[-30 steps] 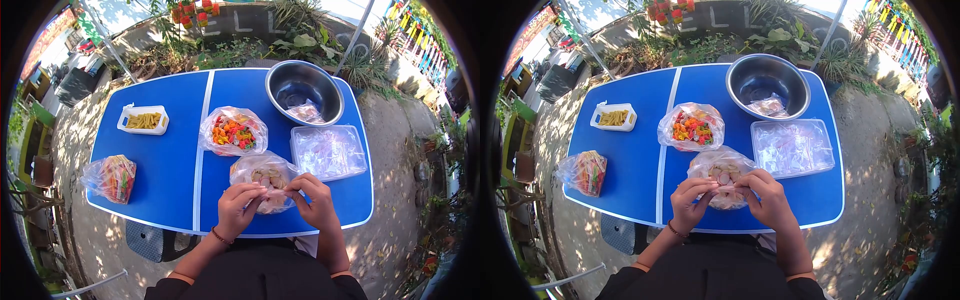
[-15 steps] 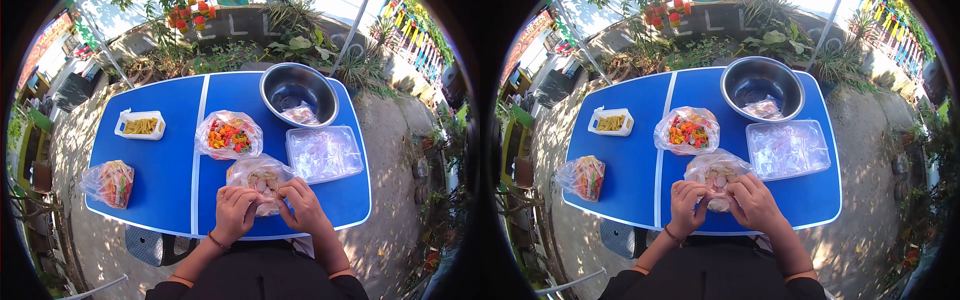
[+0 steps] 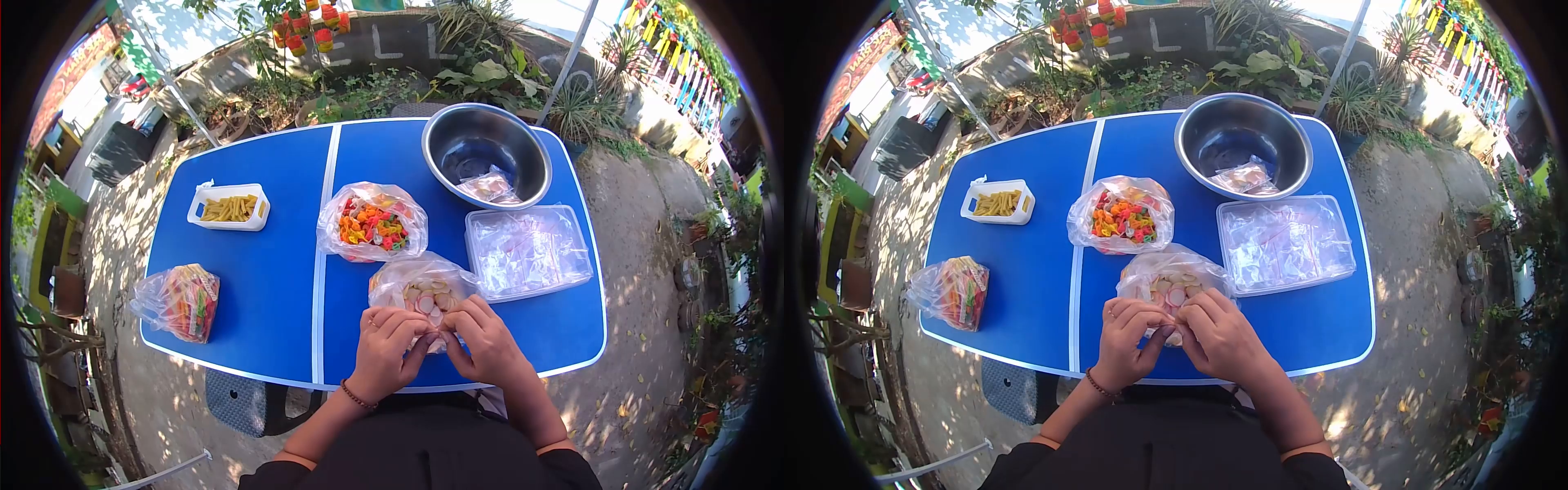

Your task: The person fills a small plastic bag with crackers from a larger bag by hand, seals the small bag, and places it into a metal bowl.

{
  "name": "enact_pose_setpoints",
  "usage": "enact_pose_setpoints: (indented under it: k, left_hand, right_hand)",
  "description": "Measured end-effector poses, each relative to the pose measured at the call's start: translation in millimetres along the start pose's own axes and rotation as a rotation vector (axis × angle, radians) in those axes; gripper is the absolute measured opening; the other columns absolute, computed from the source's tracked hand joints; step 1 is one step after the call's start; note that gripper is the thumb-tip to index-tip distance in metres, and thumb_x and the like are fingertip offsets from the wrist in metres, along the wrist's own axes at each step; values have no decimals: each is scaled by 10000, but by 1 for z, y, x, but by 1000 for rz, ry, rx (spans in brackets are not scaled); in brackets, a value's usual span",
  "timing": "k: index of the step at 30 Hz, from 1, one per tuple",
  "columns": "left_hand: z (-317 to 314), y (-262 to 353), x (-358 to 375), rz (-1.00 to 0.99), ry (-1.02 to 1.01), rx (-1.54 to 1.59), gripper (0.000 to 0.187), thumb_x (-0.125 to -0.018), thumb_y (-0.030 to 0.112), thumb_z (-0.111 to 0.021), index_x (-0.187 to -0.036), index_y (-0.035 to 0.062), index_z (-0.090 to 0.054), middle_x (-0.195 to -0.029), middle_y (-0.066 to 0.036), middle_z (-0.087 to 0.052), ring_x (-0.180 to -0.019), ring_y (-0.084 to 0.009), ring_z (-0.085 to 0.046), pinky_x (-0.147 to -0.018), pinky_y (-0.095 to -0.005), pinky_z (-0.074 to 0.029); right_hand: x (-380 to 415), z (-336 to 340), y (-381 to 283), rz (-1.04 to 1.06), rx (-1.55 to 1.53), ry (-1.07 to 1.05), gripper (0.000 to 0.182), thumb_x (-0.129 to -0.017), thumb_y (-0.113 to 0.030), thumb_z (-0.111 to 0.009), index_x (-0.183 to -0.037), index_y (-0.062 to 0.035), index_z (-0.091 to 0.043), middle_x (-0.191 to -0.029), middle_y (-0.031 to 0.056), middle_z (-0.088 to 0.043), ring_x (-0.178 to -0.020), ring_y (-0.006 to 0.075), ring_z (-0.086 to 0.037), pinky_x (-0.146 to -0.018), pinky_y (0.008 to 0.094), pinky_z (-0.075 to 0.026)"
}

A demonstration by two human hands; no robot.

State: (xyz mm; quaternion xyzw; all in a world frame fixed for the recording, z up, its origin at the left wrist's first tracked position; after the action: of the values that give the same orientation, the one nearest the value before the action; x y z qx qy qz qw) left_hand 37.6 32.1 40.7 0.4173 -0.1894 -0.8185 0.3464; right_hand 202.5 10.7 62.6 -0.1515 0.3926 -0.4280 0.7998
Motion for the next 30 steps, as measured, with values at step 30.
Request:
enact_pose_setpoints:
  k: [30]
  left_hand:
    - [-3,-10,-1,-25,70,56,193,-818,191,-813,-970,121,-717,-932,-20,-710,-859,-205,-659,-792,-349,-493]
  right_hand:
    - [3,11,9,-88,45,37,114,-811,14,-709,-920,-10,-686,-861,132,-676,-755,299,-662,-660,368,-538]
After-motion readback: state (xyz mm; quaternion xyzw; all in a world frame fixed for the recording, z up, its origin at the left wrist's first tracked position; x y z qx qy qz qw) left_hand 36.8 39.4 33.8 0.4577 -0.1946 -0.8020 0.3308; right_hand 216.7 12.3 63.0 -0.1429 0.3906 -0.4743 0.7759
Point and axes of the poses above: each hand's wrist, its own x-axis away from the middle knuckle, its own z-axis out of the back of the hand, y = z × x, the point moved 4 cm from there along -x, towards the middle knuckle
